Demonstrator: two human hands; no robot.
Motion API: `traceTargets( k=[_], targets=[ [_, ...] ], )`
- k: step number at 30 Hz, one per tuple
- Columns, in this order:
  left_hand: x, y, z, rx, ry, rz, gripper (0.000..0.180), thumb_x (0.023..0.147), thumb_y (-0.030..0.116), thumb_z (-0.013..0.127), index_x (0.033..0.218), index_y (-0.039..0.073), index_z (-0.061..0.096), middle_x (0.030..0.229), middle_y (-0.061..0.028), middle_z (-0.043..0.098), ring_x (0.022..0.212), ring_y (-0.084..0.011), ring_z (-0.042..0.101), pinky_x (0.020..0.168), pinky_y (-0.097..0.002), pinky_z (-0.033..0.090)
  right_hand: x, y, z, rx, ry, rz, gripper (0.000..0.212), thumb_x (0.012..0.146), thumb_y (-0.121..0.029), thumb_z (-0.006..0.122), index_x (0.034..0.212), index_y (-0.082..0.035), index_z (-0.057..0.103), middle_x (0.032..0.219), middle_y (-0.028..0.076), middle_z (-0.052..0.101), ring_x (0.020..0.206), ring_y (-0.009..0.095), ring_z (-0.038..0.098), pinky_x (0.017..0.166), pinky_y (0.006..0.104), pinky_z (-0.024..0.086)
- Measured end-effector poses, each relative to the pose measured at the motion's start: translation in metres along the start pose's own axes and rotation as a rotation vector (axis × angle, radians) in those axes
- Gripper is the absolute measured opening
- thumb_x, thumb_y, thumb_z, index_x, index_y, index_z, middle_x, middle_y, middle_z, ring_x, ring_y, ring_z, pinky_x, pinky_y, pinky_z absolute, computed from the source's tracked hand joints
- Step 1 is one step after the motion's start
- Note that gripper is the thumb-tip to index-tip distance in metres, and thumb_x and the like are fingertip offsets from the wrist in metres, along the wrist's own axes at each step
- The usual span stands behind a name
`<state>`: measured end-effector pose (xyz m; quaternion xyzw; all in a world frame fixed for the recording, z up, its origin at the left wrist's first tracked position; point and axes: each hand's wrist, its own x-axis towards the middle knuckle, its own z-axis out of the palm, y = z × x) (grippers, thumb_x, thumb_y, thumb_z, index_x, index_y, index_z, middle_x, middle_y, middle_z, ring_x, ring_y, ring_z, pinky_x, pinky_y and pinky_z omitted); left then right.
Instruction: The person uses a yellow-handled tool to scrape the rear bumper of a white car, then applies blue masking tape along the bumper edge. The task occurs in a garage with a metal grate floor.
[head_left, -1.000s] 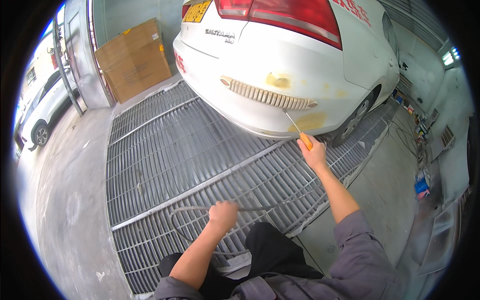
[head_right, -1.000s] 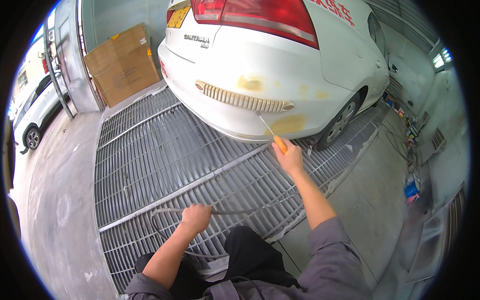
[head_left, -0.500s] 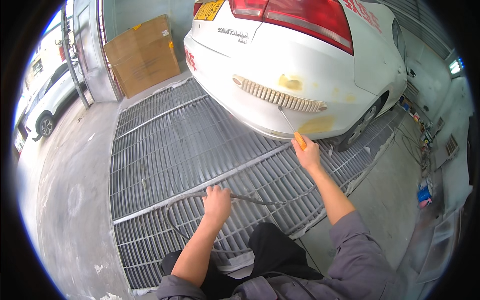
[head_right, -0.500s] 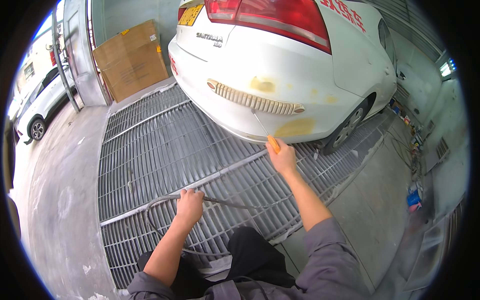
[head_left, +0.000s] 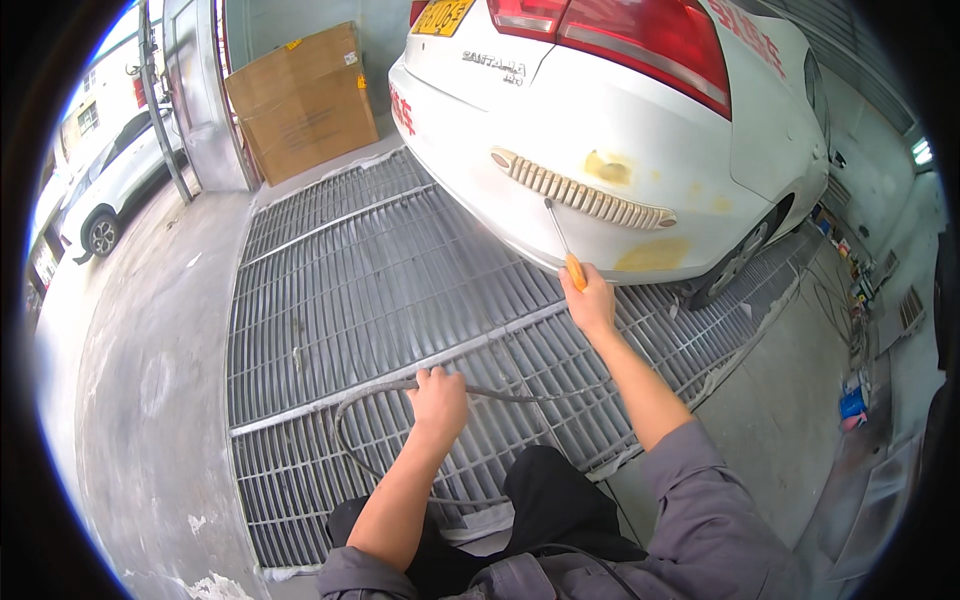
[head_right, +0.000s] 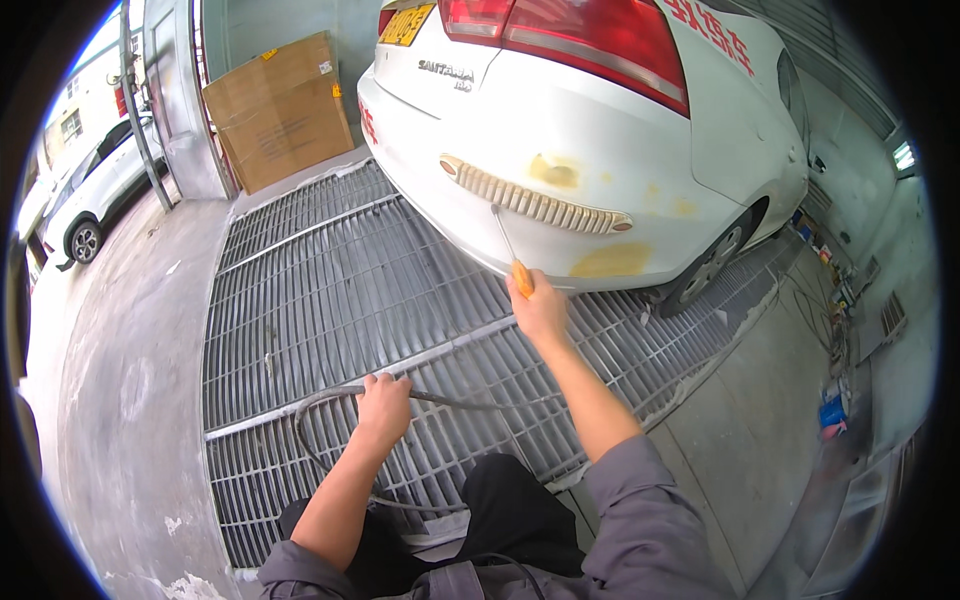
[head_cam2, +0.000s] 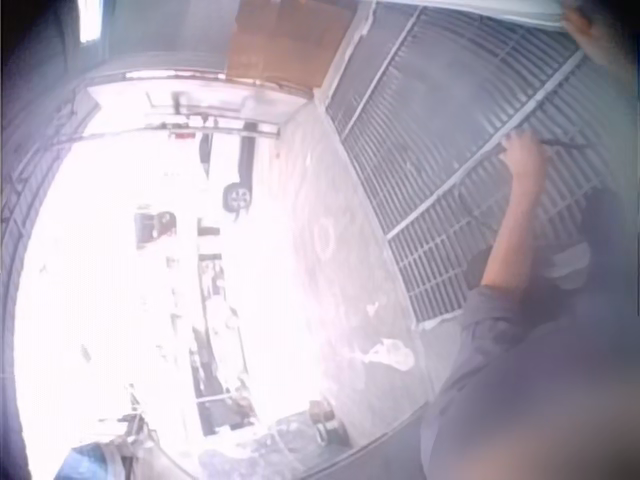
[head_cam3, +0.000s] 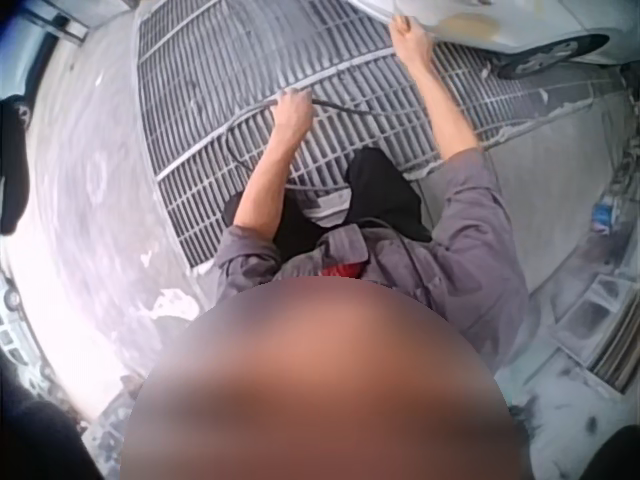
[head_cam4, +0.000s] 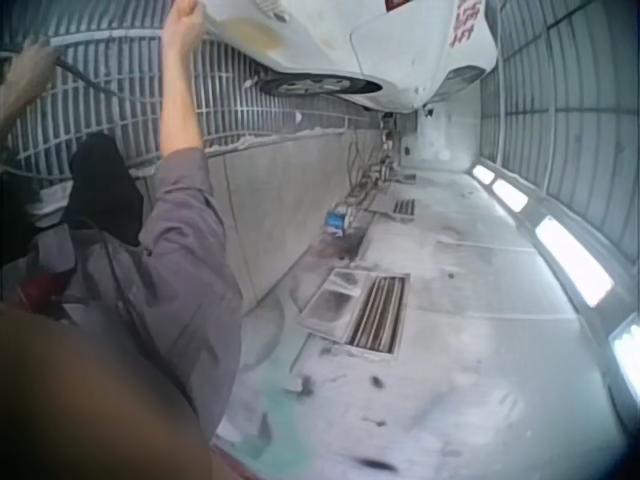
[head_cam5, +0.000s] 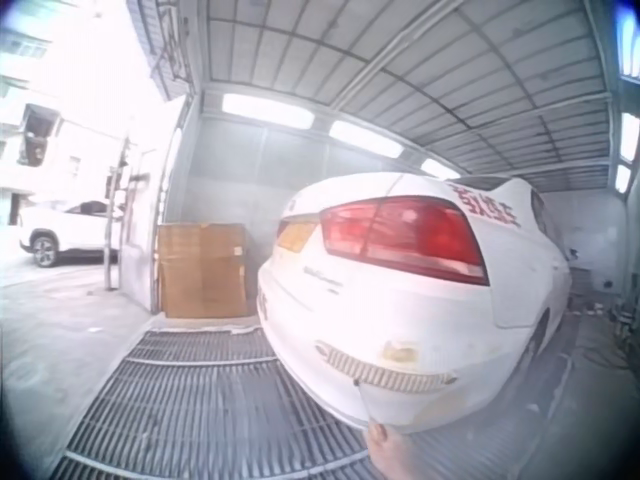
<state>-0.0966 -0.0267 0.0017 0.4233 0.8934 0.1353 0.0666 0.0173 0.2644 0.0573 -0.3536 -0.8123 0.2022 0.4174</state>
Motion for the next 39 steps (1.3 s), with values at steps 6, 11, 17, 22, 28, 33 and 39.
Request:
traceTargets(
  k=[6,11,17,22,28,33,39],
  targets=[
    [-0.002,-0.001,-0.01,0.014,-0.038,-0.009,0.026,0.092,0.006,0.063,0.113,0.009,0.077,0.123,-0.0191,0.067,0.125,-0.0438,0.059,0.098,-0.0632,0.053,0.001,-0.015,0.021,0.07,-0.05,0.071,0.044,0.101,-0.047,0.07,0.106,-0.004,0.072,0.094,0.025,0.075,0.094,0.049,0.07,0.081,0.0544,0.053],
    [-0.003,-0.004,-0.012,0.031,-0.05,-0.012,0.025,0.092,0.007,0.064,0.113,0.009,0.077,0.122,-0.0189,0.068,0.124,-0.0433,0.059,0.096,-0.063,0.055,0.006,-0.017,0.03,0.057,-0.02,0.04,0.046,0.1,-0.049,0.07,0.102,-0.003,0.072,0.089,0.024,0.074,0.089,0.047,0.071,0.079,0.0521,0.054],
    [0.001,-0.008,-0.011,0.02,-0.098,-0.054,0.023,0.095,0.015,0.069,0.114,0.01,0.08,0.128,-0.0154,0.068,0.13,-0.0389,0.058,0.104,-0.0686,0.05,0.013,-0.025,0.039,0.006,-0.051,0.086,0.045,0.1,-0.048,0.07,0.1,-0.003,0.072,0.093,0.026,0.075,0.093,0.049,0.071,0.081,0.0542,0.054],
    [-0.001,-0.005,-0.022,0.034,-0.084,-0.041,0.025,0.093,0.008,0.066,0.114,0.01,0.077,0.123,-0.0183,0.068,0.126,-0.0424,0.059,0.097,-0.062,0.056,0.026,-0.038,0.061,-0.033,-0.006,0.106,0.047,0.1,-0.05,0.069,0.1,-0.003,0.072,0.093,0.024,0.075,0.093,0.048,0.072,0.082,0.055,0.054],
    [0.002,-0.01,-0.015,0.031,-0.037,-0.081,0.023,0.093,0.009,0.067,0.114,0.007,0.076,0.126,-0.0179,0.067,0.128,-0.0419,0.059,0.098,-0.0613,0.056,0.03,-0.062,0.098,-0.005,0.061,0.167,0.048,0.1,-0.05,0.069,0.096,-0.003,0.072,0.092,0.024,0.075,0.091,0.048,0.072,0.079,0.0556,0.054],
    [0.003,-0.015,-0.019,0.043,-0.046,-0.124,0.026,0.092,0.009,0.069,0.118,0.004,0.072,0.129,-0.0201,0.064,0.129,-0.0427,0.057,0.097,-0.061,0.056,0.03,-0.073,0.137,0.055,0.135,0.196,0.045,0.101,-0.051,0.069,0.098,-0.006,0.069,0.093,0.021,0.076,0.089,0.047,0.072,0.078,0.0574,0.054],
    [0.004,-0.022,-0.009,0.048,0.019,-0.161,0.033,0.093,0.011,0.07,0.125,0.003,0.068,0.126,-0.0211,0.064,0.128,-0.0427,0.057,0.095,-0.0619,0.058,0.039,-0.083,0.186,0.147,0.202,0.237,0.044,0.103,-0.052,0.067,0.101,-0.008,0.067,0.094,0.02,0.076,0.092,0.046,0.072,0.079,0.0571,0.053]
  ],
)
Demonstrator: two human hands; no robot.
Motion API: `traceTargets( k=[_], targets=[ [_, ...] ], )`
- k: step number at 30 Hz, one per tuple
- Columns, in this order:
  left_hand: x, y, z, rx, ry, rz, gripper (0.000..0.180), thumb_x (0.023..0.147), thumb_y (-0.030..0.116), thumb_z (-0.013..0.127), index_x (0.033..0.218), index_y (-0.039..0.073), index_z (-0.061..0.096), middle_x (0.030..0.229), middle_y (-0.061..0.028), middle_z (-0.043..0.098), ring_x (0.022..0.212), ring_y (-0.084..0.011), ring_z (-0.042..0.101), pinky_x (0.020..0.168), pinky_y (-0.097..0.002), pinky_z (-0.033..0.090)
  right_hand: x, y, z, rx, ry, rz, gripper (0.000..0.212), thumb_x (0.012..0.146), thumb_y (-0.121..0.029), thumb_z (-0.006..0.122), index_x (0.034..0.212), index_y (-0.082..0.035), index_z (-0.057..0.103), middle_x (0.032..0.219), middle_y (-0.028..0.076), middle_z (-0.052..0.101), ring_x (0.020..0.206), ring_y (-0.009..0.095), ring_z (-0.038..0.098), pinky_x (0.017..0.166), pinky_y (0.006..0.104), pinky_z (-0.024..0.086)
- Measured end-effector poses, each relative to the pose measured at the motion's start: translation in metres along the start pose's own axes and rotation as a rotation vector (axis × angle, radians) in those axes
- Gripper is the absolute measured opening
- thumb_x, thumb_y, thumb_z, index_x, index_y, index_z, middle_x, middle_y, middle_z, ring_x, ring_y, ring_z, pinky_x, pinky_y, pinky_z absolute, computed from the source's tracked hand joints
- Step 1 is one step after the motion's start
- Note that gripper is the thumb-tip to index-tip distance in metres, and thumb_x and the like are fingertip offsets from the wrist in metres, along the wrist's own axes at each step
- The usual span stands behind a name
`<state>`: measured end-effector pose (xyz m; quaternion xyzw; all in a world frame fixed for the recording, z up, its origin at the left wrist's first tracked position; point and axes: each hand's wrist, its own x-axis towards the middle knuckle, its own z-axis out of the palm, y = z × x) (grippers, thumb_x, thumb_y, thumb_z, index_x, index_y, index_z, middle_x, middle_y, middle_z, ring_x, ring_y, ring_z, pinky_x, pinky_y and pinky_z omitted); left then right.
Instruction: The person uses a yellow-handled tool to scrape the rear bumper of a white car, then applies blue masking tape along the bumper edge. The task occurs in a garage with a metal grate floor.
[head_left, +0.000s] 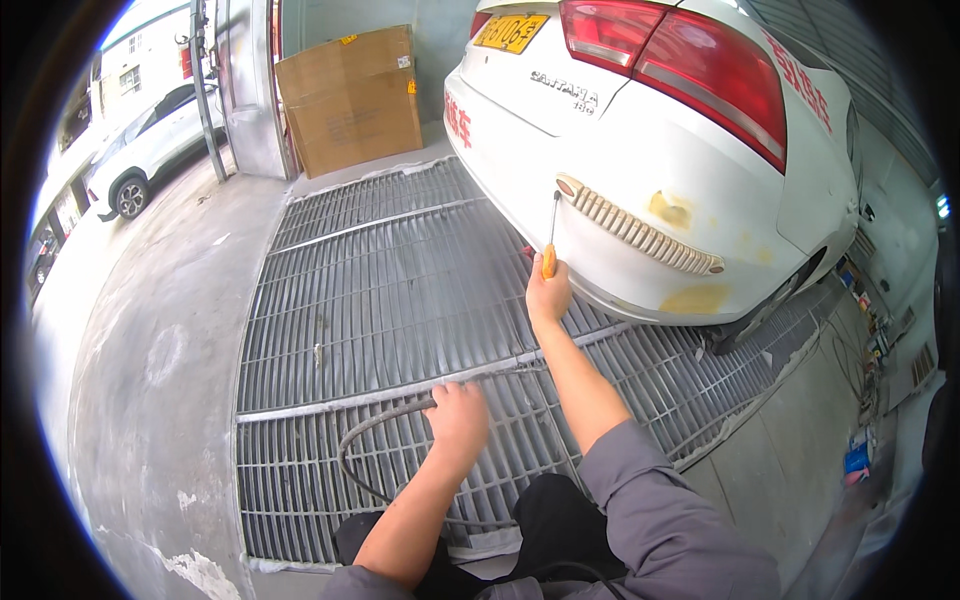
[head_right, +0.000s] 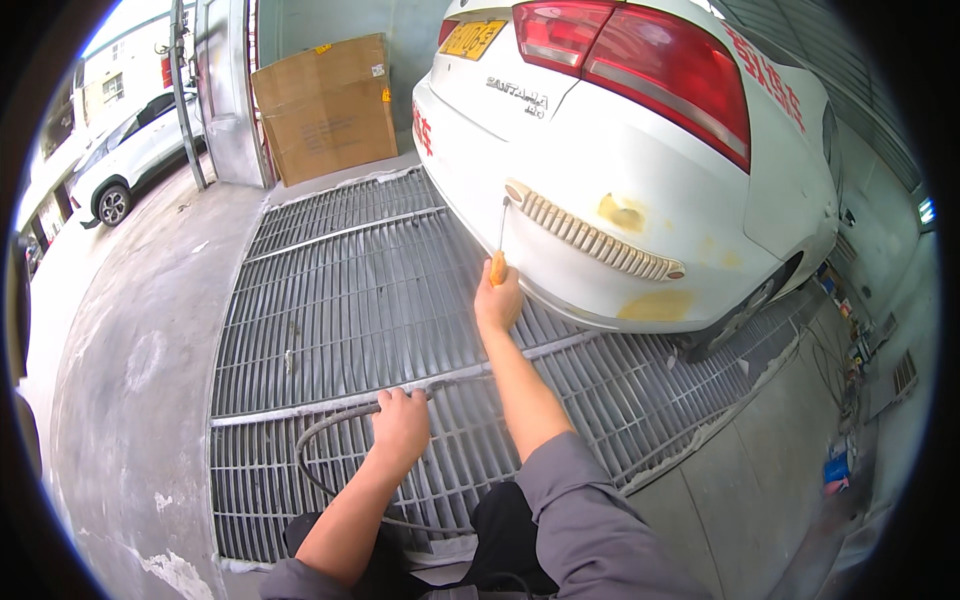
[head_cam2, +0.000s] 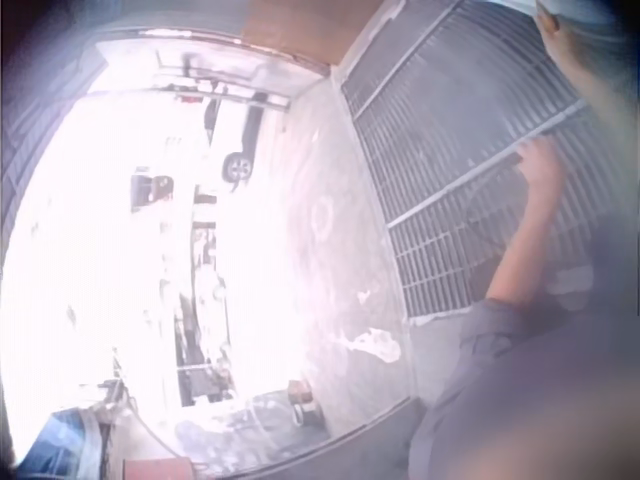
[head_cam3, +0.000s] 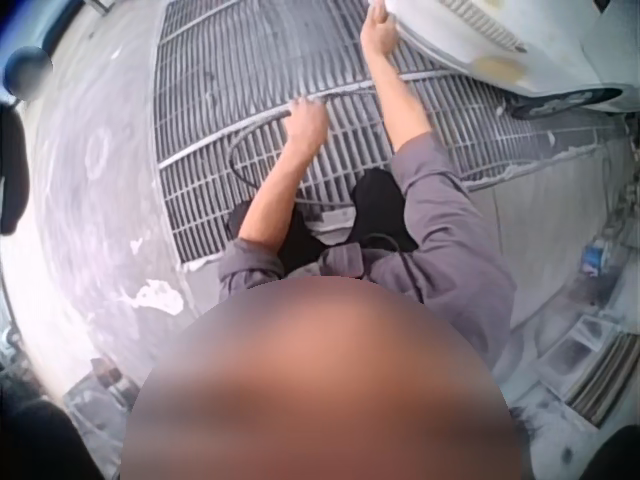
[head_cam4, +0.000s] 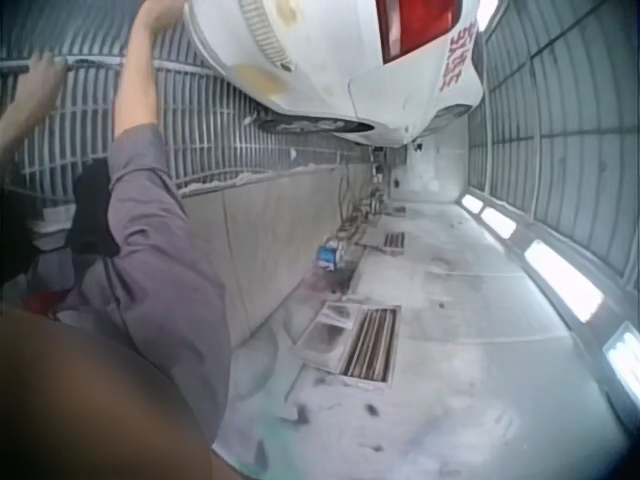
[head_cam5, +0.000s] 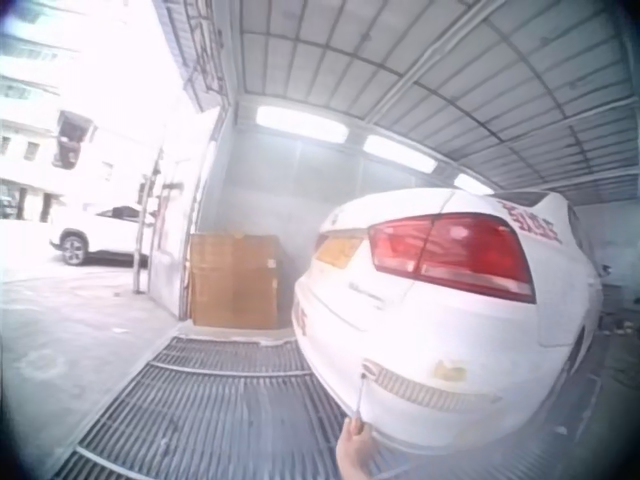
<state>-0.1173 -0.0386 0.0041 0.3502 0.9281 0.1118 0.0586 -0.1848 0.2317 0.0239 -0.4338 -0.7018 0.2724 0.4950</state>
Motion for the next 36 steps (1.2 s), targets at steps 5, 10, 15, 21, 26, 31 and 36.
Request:
traceTargets(
  k=[5,10,15,21,26,31,36],
  targets=[
    [-0.005,0.004,0.003,-0.012,0.113,-0.015,0.031,0.095,0.016,0.068,0.123,0.003,0.069,0.122,-0.0169,0.066,0.122,-0.0381,0.06,0.09,-0.0622,0.06,0.004,-0.005,0.032,0.11,0.089,-0.023,0.043,0.104,-0.051,0.065,0.106,-0.008,0.067,0.096,0.019,0.076,0.092,0.046,0.072,0.08,0.0559,0.054],
    [-0.01,0.007,-0.008,-0.037,0.132,0.001,0.029,0.093,0.011,0.068,0.12,0.003,0.07,0.119,-0.018,0.066,0.119,-0.0385,0.062,0.087,-0.0536,0.063,0.024,-0.016,0.025,0.179,0.014,-0.013,0.043,0.105,-0.049,0.064,0.108,-0.007,0.067,0.098,0.018,0.076,0.094,0.044,0.072,0.084,0.0528,0.055],
    [-0.006,-0.003,-0.012,-0.121,0.047,0.06,0.034,0.091,0.002,0.065,0.125,0.001,0.066,0.122,-0.0242,0.065,0.121,-0.0446,0.06,0.091,-0.0545,0.062,0.01,0.006,-0.025,0.098,-0.065,-0.125,0.04,0.102,-0.047,0.069,0.099,-0.006,0.07,0.093,0.019,0.075,0.091,0.045,0.071,0.081,0.0524,0.053],
    [-0.007,0.028,-0.001,-0.102,0.012,0.27,0.019,0.092,0.003,0.063,0.109,0.004,0.072,0.113,-0.0189,0.072,0.113,-0.0419,0.068,0.088,-0.0515,0.063,0.02,0.075,-0.143,-0.001,-0.113,-0.161,0.036,0.098,-0.041,0.076,0.098,-0.005,0.073,0.087,0.019,0.075,0.084,0.043,0.072,0.074,0.0493,0.055],
    [-0.019,0.047,0.016,-0.068,-0.001,0.412,0.019,0.09,0.005,0.066,0.107,0.007,0.073,0.109,-0.0159,0.073,0.109,-0.0389,0.07,0.083,-0.0493,0.064,0.021,0.124,-0.224,0.06,-0.041,-0.195,0.03,0.097,-0.033,0.08,0.101,-0.004,0.075,0.083,0.017,0.074,0.074,0.035,0.072,0.069,0.0426,0.055],
    [-0.025,0.056,0.028,-0.041,-0.034,0.455,0.02,0.097,0.013,0.064,0.114,0.012,0.074,0.109,-0.0132,0.074,0.109,-0.0378,0.069,0.085,-0.0509,0.061,0.028,0.156,-0.267,0.038,0.086,-0.159,0.029,0.098,-0.031,0.08,0.097,-0.003,0.073,0.078,0.015,0.071,0.071,0.032,0.068,0.07,0.0425,0.053],
    [-0.032,0.065,0.027,-0.079,0.03,0.503,0.023,0.095,0.014,0.065,0.116,0.013,0.074,0.107,-0.0108,0.074,0.107,-0.0358,0.07,0.083,-0.0497,0.061,0.054,0.184,-0.309,-0.069,0.069,-0.038,0.036,0.099,-0.038,0.076,0.099,-0.002,0.074,0.085,0.019,0.074,0.079,0.038,0.072,0.074,0.0475,0.054]
  ],
)
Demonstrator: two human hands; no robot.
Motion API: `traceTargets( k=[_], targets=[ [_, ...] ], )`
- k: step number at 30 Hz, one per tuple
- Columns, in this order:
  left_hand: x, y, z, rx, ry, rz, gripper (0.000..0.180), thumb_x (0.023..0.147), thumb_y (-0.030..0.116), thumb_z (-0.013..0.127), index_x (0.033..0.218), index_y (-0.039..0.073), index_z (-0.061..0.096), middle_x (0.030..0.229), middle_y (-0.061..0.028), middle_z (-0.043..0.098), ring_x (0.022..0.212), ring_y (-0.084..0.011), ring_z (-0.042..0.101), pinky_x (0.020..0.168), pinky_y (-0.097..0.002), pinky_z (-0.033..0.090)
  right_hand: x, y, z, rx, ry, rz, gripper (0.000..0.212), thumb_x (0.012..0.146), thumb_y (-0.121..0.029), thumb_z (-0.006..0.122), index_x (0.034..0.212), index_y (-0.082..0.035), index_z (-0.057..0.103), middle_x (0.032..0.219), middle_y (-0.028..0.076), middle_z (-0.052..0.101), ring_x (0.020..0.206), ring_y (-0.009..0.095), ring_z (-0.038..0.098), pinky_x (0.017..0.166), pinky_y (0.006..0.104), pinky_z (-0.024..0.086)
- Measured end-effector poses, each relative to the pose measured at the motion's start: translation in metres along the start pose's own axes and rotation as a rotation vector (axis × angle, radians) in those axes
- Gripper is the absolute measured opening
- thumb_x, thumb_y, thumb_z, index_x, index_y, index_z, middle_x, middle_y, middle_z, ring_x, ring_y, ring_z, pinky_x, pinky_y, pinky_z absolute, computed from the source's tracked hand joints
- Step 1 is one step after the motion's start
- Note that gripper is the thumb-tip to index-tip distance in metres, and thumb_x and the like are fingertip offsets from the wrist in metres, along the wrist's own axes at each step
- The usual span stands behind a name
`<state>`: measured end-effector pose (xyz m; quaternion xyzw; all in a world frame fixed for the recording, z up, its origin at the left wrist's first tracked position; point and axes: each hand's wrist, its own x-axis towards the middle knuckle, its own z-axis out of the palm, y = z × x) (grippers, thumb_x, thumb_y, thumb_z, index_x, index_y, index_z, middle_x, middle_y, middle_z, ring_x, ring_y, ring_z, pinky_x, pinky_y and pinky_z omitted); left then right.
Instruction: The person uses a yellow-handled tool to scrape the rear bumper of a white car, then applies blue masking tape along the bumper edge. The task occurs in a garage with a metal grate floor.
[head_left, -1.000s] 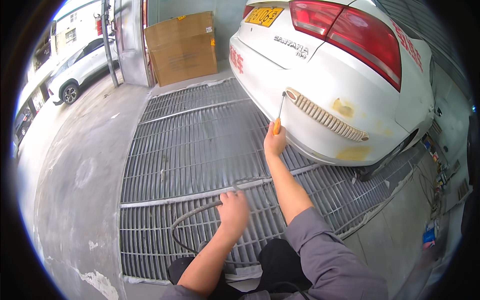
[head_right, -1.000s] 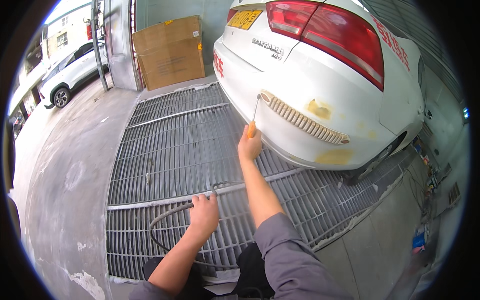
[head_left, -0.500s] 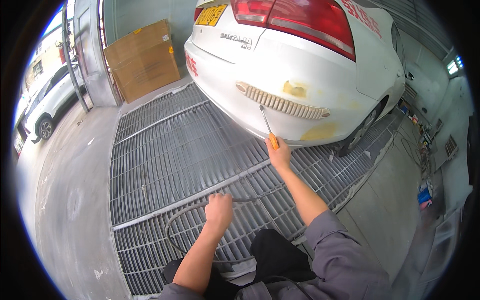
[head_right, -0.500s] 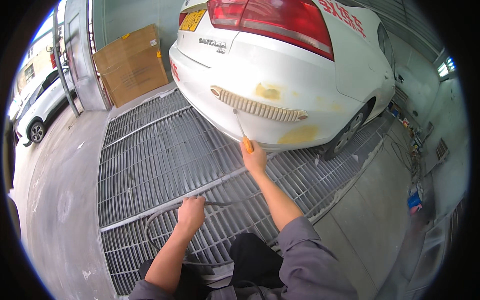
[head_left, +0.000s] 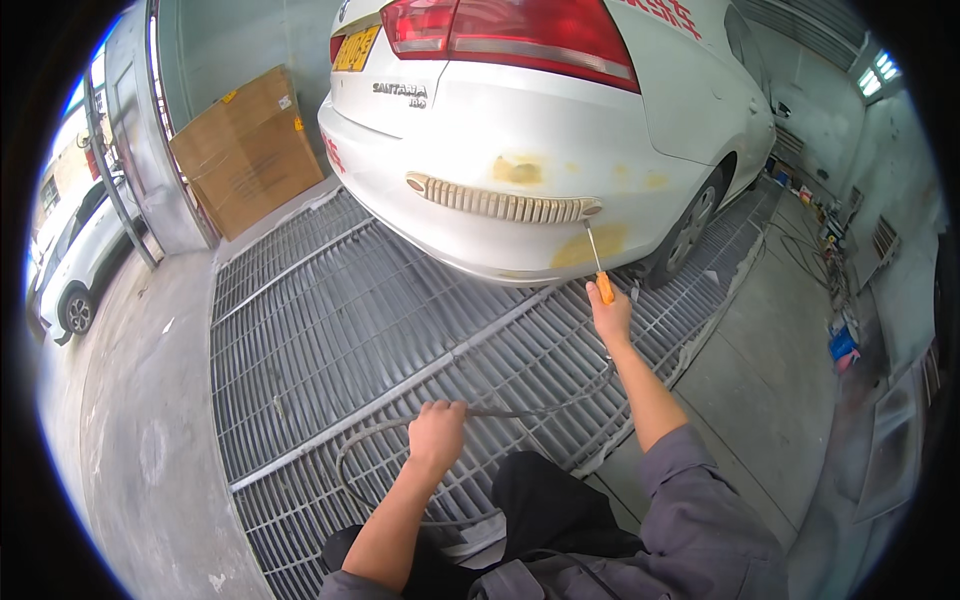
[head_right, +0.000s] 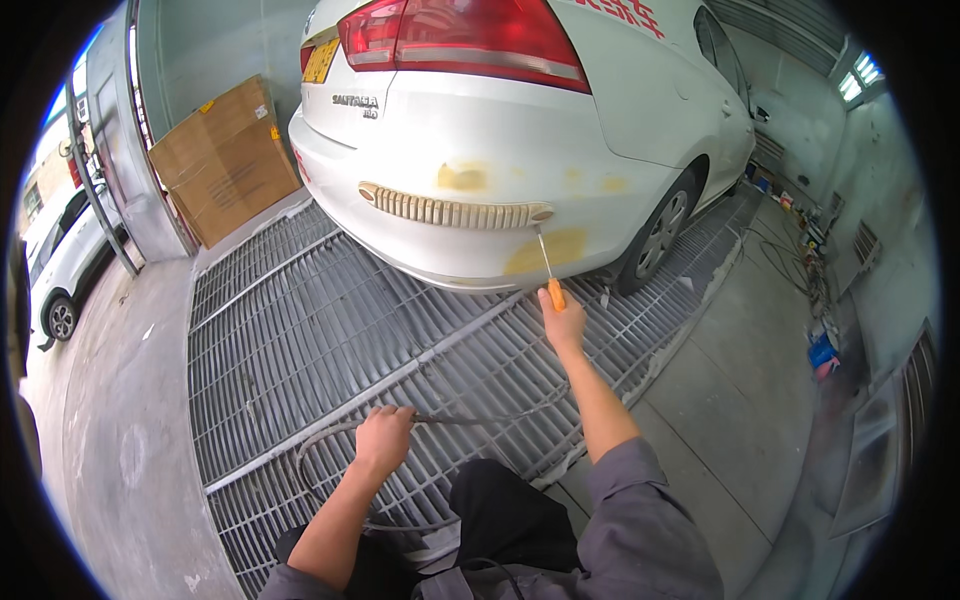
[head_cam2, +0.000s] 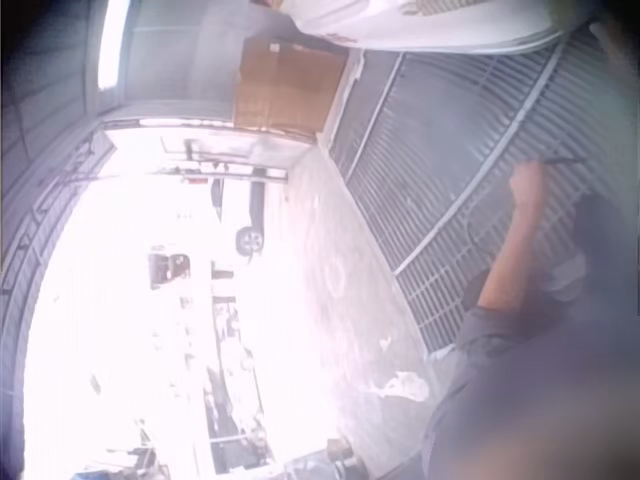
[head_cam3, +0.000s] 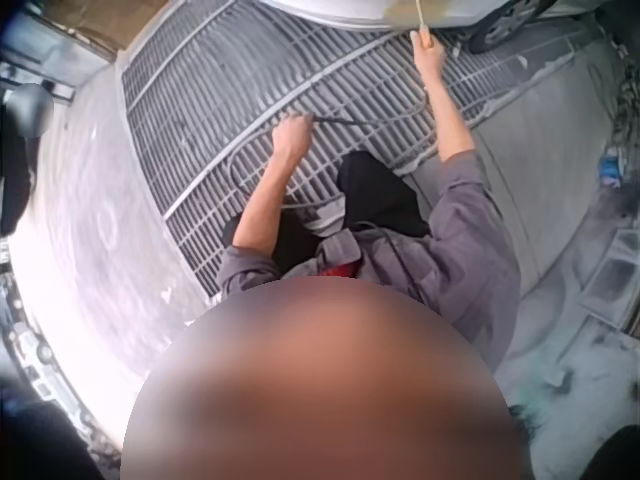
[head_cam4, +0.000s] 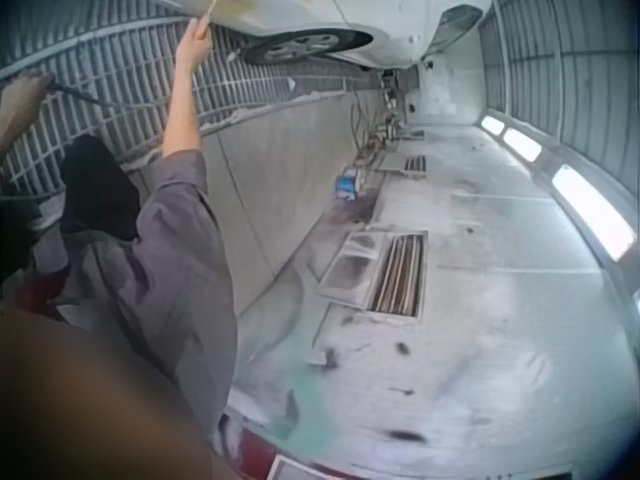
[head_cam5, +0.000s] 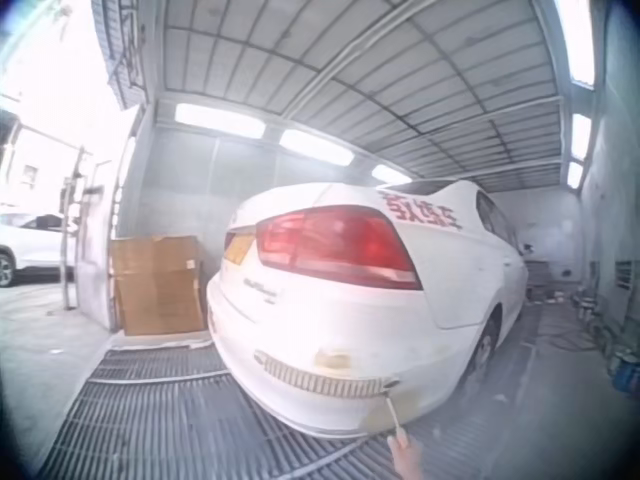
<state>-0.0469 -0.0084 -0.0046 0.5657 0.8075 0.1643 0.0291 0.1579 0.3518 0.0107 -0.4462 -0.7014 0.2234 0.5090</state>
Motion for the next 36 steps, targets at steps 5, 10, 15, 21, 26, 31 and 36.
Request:
traceTargets(
  k=[5,10,15,21,26,31,36],
  targets=[
    [-0.004,0.009,-0.002,-0.038,0.106,0.086,0.028,0.092,0.009,0.063,0.118,0.014,0.074,0.105,-0.0079,0.073,0.105,-0.0326,0.07,0.08,-0.0468,0.062,0.018,-0.011,-0.035,-0.079,0.021,-0.035,0.04,0.097,-0.042,0.077,0.104,-0.003,0.078,0.093,0.021,0.077,0.088,0.043,0.074,0.078,0.0483,0.057],
    [-0.007,0.017,0.01,-0.112,0.122,0.25,0.033,0.092,0.008,0.062,0.122,0.015,0.071,0.106,-0.0057,0.072,0.105,-0.031,0.07,0.08,-0.0455,0.062,0.055,-0.025,-0.083,-0.175,-0.09,-0.012,0.042,0.095,-0.043,0.077,0.105,-0.002,0.077,0.09,0.023,0.077,0.087,0.044,0.074,0.079,0.0482,0.057],
    [-0.006,0.03,0.02,-0.234,0.19,0.386,0.027,0.096,0.017,0.071,0.122,0.015,0.073,0.101,-0.0062,0.072,0.097,-0.0314,0.07,0.077,-0.0453,0.06,0.109,-0.058,-0.142,-0.361,-0.291,-0.056,0.055,0.09,-0.051,0.08,0.105,0.003,0.077,0.09,0.026,0.076,0.088,0.041,0.075,0.082,0.0468,0.057],
    [-0.017,0.061,0.014,-0.348,0.095,0.512,0.04,0.093,0.011,0.067,0.132,0.017,0.067,0.107,-0.0079,0.07,0.1,-0.0341,0.069,0.081,-0.0463,0.06,0.165,-0.151,-0.182,-0.531,-0.662,0.07,0.051,0.089,-0.049,0.08,0.08,0.0,0.067,0.058,0.006,0.057,0.046,0.018,0.054,0.048,0.0367,0.045],
    [-0.02,0.065,0.014,-0.392,0.115,0.557,0.034,0.097,0.018,0.07,0.131,0.016,0.068,0.103,-0.0096,0.07,0.098,-0.0344,0.069,0.079,-0.0469,0.06,0.17,-0.211,-0.173,-0.607,-0.818,0.04,0.043,0.088,-0.042,0.078,0.079,-0.001,0.069,0.055,0.004,0.054,0.043,0.016,0.05,0.043,0.0342,0.04],
    [-0.019,0.06,0.008,-0.42,0.124,0.55,0.035,0.098,0.019,0.071,0.133,0.015,0.068,0.103,-0.011,0.07,0.098,-0.0355,0.07,0.08,-0.0472,0.06,0.172,-0.232,-0.156,-0.664,-0.864,0.028,0.041,0.086,-0.041,0.078,0.082,-0.001,0.072,0.055,0.005,0.054,0.043,0.017,0.05,0.043,0.0357,0.042],
    [-0.02,0.057,0.005,-0.413,0.111,0.532,0.034,0.101,0.021,0.069,0.135,0.017,0.068,0.104,-0.0106,0.07,0.098,-0.035,0.07,0.08,-0.0473,0.061,0.174,-0.245,-0.148,-0.705,-0.907,0.011,0.039,0.086,-0.041,0.078,0.084,-0.003,0.072,0.054,0.004,0.054,0.042,0.016,0.051,0.043,0.0345,0.042]
  ],
)
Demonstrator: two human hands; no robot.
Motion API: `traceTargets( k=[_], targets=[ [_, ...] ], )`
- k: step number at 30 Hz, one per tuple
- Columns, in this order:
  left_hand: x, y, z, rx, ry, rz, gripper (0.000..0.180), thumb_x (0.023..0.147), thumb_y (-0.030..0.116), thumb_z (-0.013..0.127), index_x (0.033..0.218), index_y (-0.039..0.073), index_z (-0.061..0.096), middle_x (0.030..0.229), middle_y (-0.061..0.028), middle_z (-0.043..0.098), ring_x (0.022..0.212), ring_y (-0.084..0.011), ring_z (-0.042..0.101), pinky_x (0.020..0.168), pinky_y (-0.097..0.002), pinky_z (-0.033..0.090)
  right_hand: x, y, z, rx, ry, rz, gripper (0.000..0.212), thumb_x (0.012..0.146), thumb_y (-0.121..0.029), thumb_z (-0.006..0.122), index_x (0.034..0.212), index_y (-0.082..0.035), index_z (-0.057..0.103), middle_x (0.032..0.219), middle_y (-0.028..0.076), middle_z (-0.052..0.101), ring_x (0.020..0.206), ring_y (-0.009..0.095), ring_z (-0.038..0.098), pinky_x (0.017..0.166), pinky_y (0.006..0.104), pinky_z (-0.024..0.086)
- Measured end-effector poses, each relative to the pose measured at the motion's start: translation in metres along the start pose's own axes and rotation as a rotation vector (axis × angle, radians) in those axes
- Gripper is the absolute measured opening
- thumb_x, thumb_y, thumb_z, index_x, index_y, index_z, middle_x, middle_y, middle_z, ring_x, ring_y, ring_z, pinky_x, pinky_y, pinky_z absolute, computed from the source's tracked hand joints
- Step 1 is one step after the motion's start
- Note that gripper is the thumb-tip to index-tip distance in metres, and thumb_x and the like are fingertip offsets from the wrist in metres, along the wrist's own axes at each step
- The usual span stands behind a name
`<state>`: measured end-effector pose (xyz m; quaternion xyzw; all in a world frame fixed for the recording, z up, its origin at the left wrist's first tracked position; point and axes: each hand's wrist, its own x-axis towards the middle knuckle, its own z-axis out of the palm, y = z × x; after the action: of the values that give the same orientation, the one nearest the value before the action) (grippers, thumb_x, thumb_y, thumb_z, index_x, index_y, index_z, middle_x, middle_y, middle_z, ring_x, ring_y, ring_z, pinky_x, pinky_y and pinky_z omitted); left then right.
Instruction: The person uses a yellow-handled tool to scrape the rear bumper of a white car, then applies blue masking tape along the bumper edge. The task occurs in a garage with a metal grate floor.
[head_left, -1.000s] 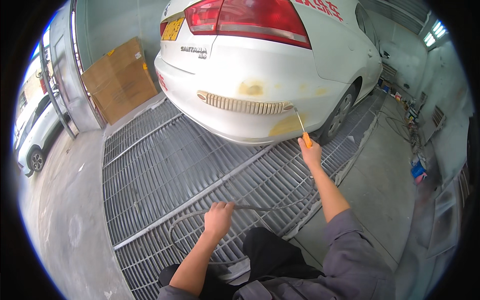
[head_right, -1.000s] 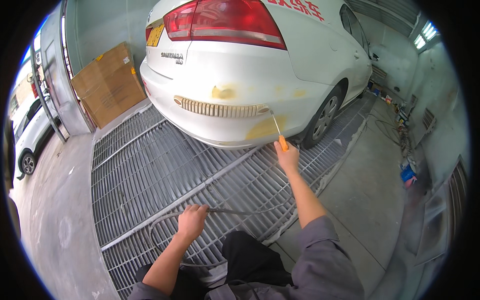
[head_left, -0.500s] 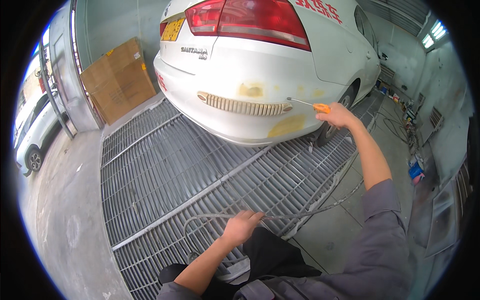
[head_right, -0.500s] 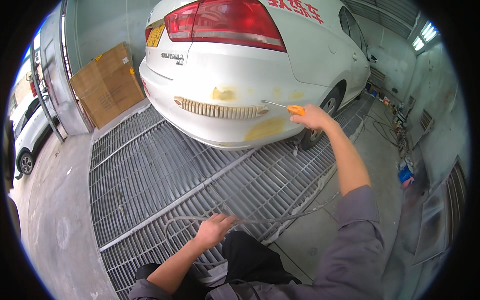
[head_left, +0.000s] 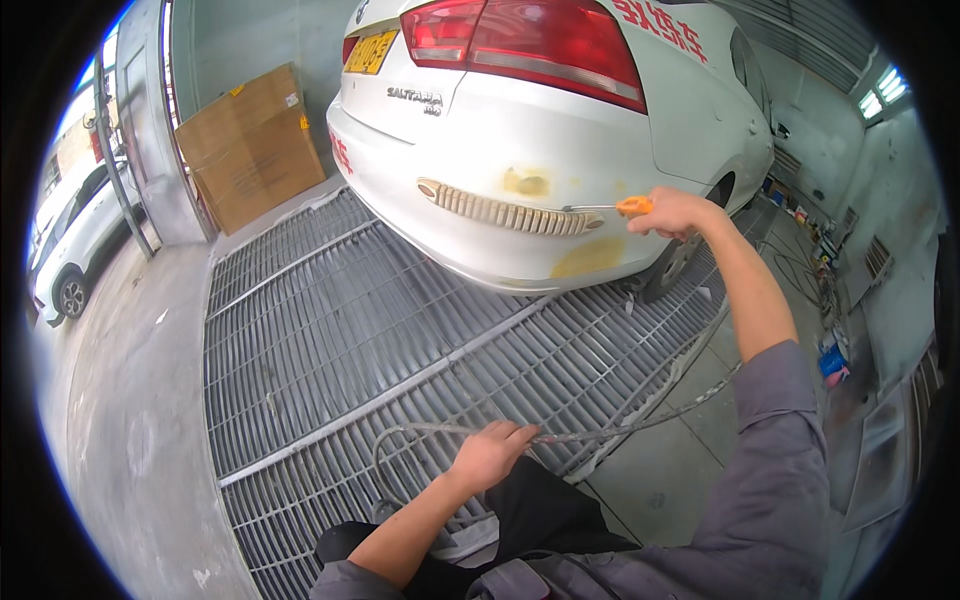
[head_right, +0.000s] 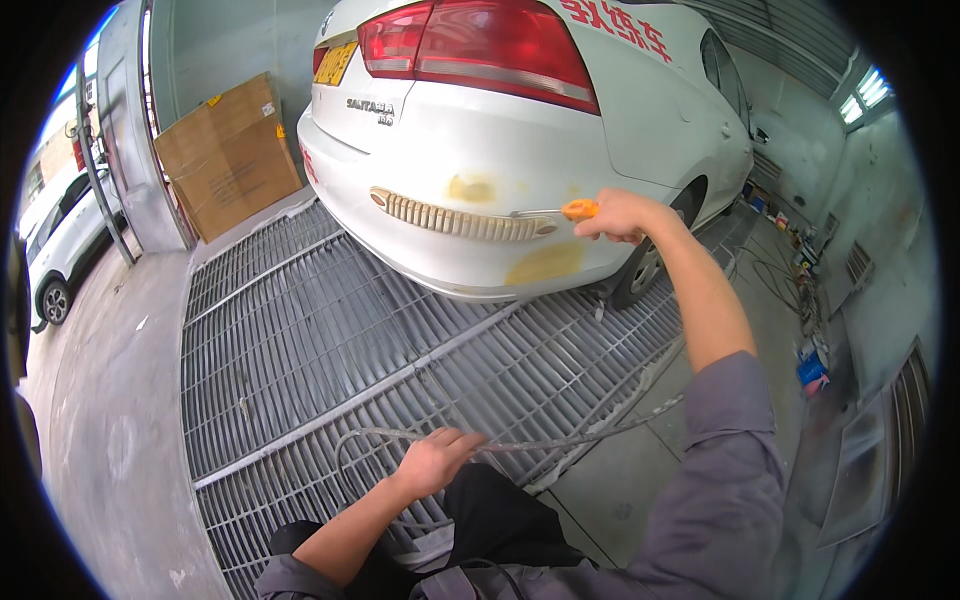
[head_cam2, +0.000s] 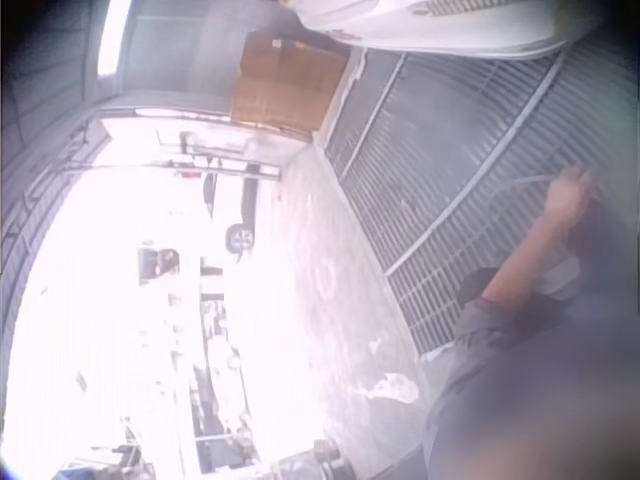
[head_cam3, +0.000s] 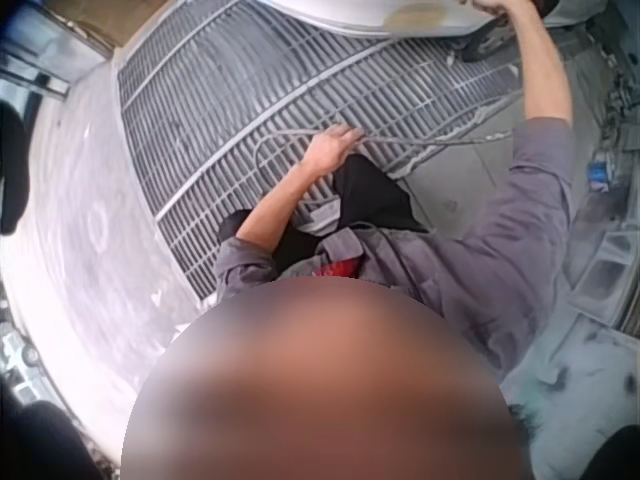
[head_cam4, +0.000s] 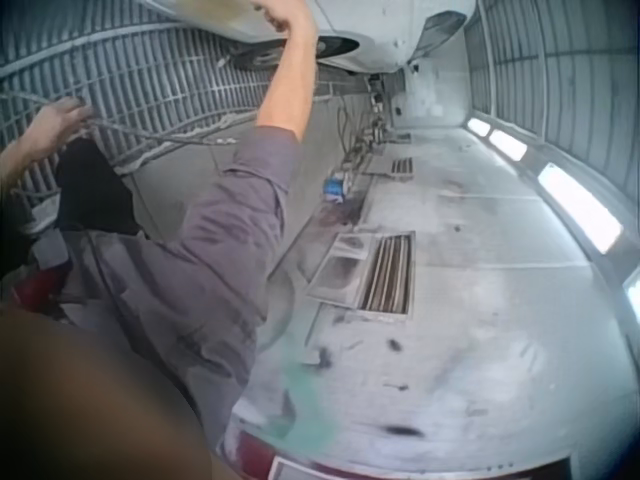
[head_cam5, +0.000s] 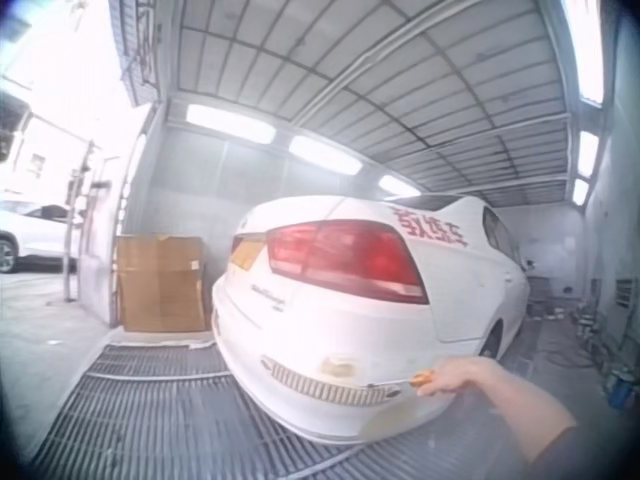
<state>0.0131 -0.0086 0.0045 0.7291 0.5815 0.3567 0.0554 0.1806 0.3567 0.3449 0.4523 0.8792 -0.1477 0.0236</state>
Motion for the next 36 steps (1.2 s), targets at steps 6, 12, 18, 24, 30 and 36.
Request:
traceTargets(
  k=[6,12,18,24,30,36],
  targets=[
    [-0.001,-0.002,-0.003,0.01,0.0,0.004,0.033,0.102,0.022,0.068,0.134,0.017,0.068,0.103,-0.0105,0.07,0.098,-0.0343,0.07,0.078,-0.0467,0.061,0.004,-0.021,0.0,-0.03,-0.005,-0.069,0.041,0.083,-0.043,0.078,0.082,-0.002,0.072,0.055,0.007,0.056,0.044,0.02,0.054,0.043,0.0376,0.046],
    [-0.001,-0.008,-0.005,0.009,0.013,0.002,0.032,0.099,0.019,0.068,0.132,0.016,0.068,0.1,-0.0092,0.068,0.097,-0.0336,0.069,0.077,-0.0469,0.059,0.013,-0.056,0.004,-0.113,0.027,-0.114,0.045,0.084,-0.044,0.077,0.078,-0.001,0.069,0.057,0.009,0.059,0.045,0.022,0.056,0.044,0.0383,0.048],
    [-0.002,-0.011,-0.01,0.002,0.04,-0.002,0.032,0.099,0.02,0.07,0.13,0.015,0.068,0.1,-0.0093,0.068,0.096,-0.0336,0.069,0.076,-0.0468,0.059,0.017,-0.082,0.003,-0.166,0.086,-0.118,0.05,0.084,-0.045,0.077,0.072,0.002,0.064,0.056,0.01,0.058,0.045,0.023,0.057,0.044,0.0398,0.048],
    [-0.003,-0.017,-0.013,0.014,0.057,-0.011,0.031,0.099,0.021,0.07,0.129,0.015,0.068,0.1,-0.0091,0.069,0.096,-0.0334,0.07,0.077,-0.0468,0.06,0.029,-0.108,0.009,-0.257,0.094,-0.132,0.054,0.083,-0.048,0.076,0.07,0.003,0.066,0.056,0.012,0.06,0.048,0.026,0.062,0.046,0.0402,0.051],
    [0.0,-0.024,-0.021,0.025,0.066,-0.03,0.03,0.097,0.02,0.071,0.127,0.014,0.069,0.1,-0.0101,0.07,0.096,-0.0349,0.071,0.076,-0.047,0.06,0.049,-0.146,0.014,-0.361,0.131,-0.159,0.055,0.086,-0.047,0.076,0.08,0.008,0.07,0.062,0.014,0.065,0.051,0.029,0.065,0.048,0.0405,0.055],
    [0.0,-0.04,-0.031,0.039,0.106,-0.109,0.029,0.096,0.02,0.072,0.123,0.014,0.069,0.101,-0.0107,0.07,0.097,-0.036,0.071,0.074,-0.0483,0.061,0.063,-0.201,0.025,-0.415,0.219,-0.211,0.052,0.085,-0.043,0.074,0.092,0.009,0.075,0.081,0.021,0.075,0.07,0.033,0.073,0.065,0.0436,0.06]
  ],
)
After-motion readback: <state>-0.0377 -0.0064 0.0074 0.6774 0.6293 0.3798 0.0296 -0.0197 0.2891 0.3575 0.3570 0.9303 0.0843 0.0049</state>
